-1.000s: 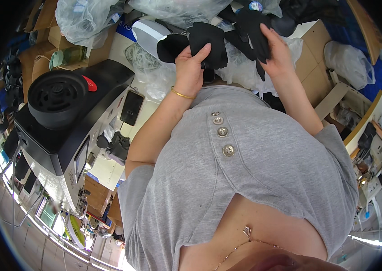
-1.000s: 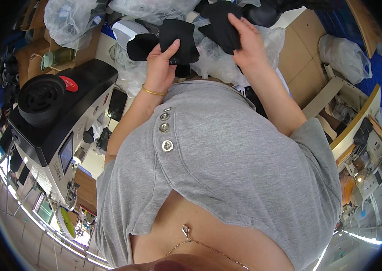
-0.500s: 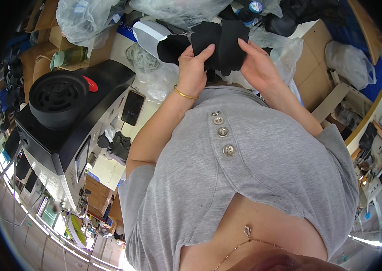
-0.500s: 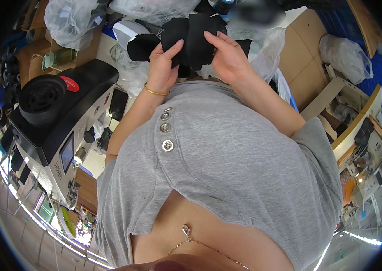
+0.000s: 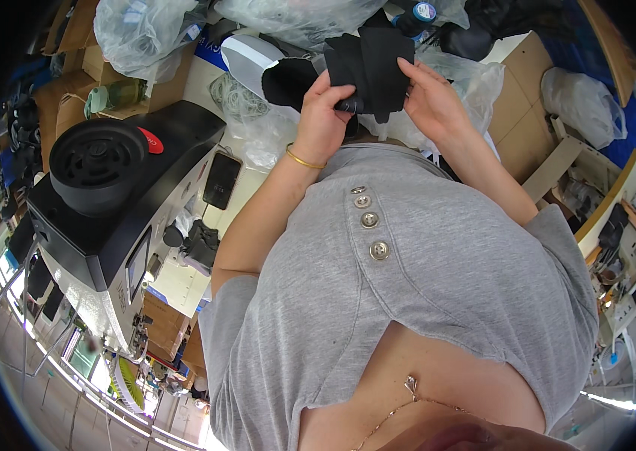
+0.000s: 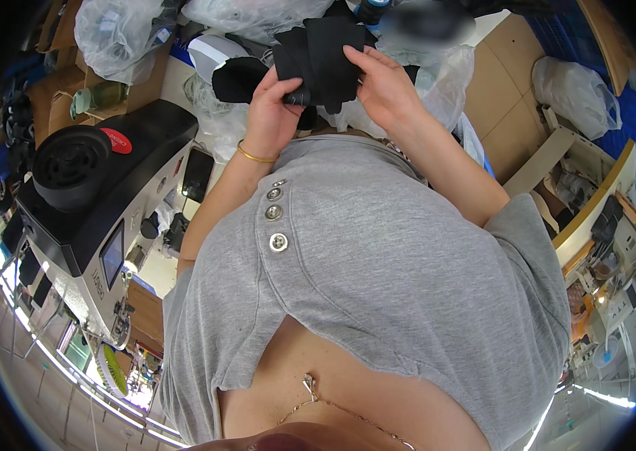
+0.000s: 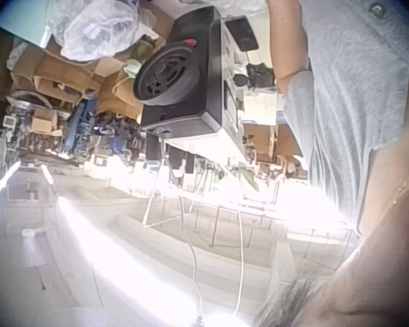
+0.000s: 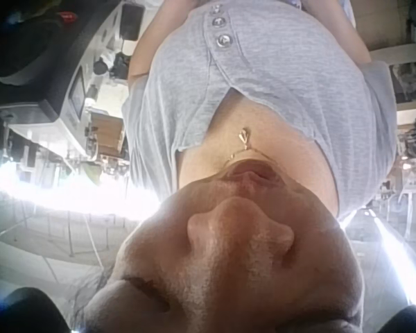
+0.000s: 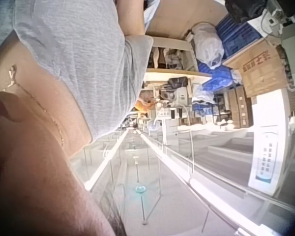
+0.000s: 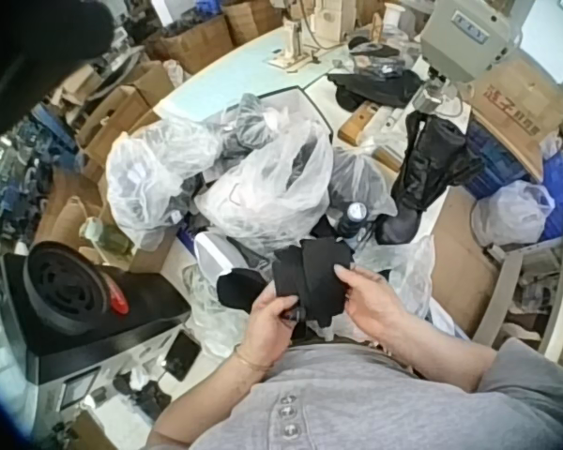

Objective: Inspecting and sorting various black and white shoe upper components and interior padding materials.

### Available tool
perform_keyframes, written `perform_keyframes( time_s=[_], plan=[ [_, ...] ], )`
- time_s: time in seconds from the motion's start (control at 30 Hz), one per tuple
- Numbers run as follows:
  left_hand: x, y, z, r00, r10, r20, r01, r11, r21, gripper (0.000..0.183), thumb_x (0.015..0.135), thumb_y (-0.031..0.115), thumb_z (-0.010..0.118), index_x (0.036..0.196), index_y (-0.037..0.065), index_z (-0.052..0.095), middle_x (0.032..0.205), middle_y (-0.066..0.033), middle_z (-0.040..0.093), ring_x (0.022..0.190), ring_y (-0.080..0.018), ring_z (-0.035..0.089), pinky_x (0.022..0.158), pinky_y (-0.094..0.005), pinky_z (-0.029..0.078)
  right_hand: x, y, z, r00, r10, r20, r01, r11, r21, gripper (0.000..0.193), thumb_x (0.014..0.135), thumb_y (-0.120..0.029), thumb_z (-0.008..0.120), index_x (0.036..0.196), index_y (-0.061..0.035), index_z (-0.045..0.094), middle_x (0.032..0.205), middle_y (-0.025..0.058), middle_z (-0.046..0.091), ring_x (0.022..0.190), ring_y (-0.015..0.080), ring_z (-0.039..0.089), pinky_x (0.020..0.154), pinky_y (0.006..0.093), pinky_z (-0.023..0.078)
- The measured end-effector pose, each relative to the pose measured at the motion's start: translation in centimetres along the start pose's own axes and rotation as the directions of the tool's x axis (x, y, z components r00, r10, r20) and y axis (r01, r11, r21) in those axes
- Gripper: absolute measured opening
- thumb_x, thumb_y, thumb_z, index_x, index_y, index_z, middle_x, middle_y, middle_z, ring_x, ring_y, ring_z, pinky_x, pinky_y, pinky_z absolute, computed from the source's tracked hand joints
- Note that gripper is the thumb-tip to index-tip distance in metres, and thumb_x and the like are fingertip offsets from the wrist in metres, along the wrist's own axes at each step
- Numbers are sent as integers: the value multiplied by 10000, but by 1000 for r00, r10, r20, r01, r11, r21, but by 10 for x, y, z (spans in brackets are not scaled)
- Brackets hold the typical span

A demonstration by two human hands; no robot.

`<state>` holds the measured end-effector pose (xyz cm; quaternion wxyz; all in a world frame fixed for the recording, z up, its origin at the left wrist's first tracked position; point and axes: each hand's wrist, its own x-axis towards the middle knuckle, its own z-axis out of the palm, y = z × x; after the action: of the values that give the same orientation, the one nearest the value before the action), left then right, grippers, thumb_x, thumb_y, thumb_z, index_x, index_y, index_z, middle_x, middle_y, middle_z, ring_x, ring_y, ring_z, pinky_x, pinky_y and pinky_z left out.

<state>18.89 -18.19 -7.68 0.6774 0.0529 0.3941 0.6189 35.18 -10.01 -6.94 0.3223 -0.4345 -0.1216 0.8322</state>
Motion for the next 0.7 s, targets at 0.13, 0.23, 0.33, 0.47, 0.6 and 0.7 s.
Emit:
perform_keyframes(
  time_s=[0.13, 0.23, 0.33, 0.47, 0.6, 0.7],
  plan=[
    [-4, -5, 6, 987, 121, 103, -147, 940, 309, 620, 748, -146, 481, 1346, 11, 429, 1275, -80, 555, 1198, -189, 517, 1004, -311, 413, 4, 4, 2, 1000, -15, 14, 15, 999, -31, 201, 874, -117, 661, 1059, -57, 612, 1065, 29, 633, 1010, 148, 577, 865, 280, 449],
    [-6, -6, 10, 982, 143, 126, -176, 936, 306, 713, 695, -180, 482, 1376, 11, 392, 1293, -76, 542, 1230, -189, 489, 1015, -296, 396, 3, 5, 3, 998, -60, -13, 59, 995, -86, 174, 862, -135, 679, 1014, -62, 635, 1010, 22, 644, 960, 124, 576, 814, 255, 441],
    [-11, 0, 19, 986, 84, 145, -113, 972, 204, 606, 766, -128, 516, 1347, 24, 433, 1269, -70, 551, 1208, -176, 492, 1000, -293, 411, -1, 9, 5, 988, -154, -5, 149, 963, -226, 159, 852, -161, 694, 964, -54, 657, 936, 8, 646, 895, 87, 558, 762, 229, 422],
    [-10, 8, 15, 994, -41, 102, 37, 998, 43, 436, 862, -10, 563, 1289, 35, 488, 1241, -63, 571, 1166, -168, 520, 985, -304, 426, -15, 26, 10, 954, -276, 117, 298, 833, -466, 205, 848, -193, 698, 940, -12, 665, 950, 7, 630, 841, 54, 526, 731, 204, 398],
    [-13, 2, 1, 997, -40, 64, 40, 999, 6, 278, 922, 83, 568, 1197, 47, 561, 1176, -59, 610, 1080, -154, 575, 926, -313, 469, -28, 29, 16, 798, -465, 384, 568, 366, -737, 255, 854, -211, 676, 942, 25, 635, 1147, 142, 586, 1128, 201, 493, 881, 365, 429],
    [-17, 0, -7, 996, -83, -39, 86, 992, 91, 241, 930, 99, 571, 1161, 32, 587, 1123, -74, 637, 995, -154, 621, 863, -292, 505, -25, 32, 12, 798, -466, 382, 560, 338, -757, 240, 859, -218, 665, 967, -7, 631, 1099, 131, 609, 1098, 216, 532, 882, 360, 434]
  ],
)
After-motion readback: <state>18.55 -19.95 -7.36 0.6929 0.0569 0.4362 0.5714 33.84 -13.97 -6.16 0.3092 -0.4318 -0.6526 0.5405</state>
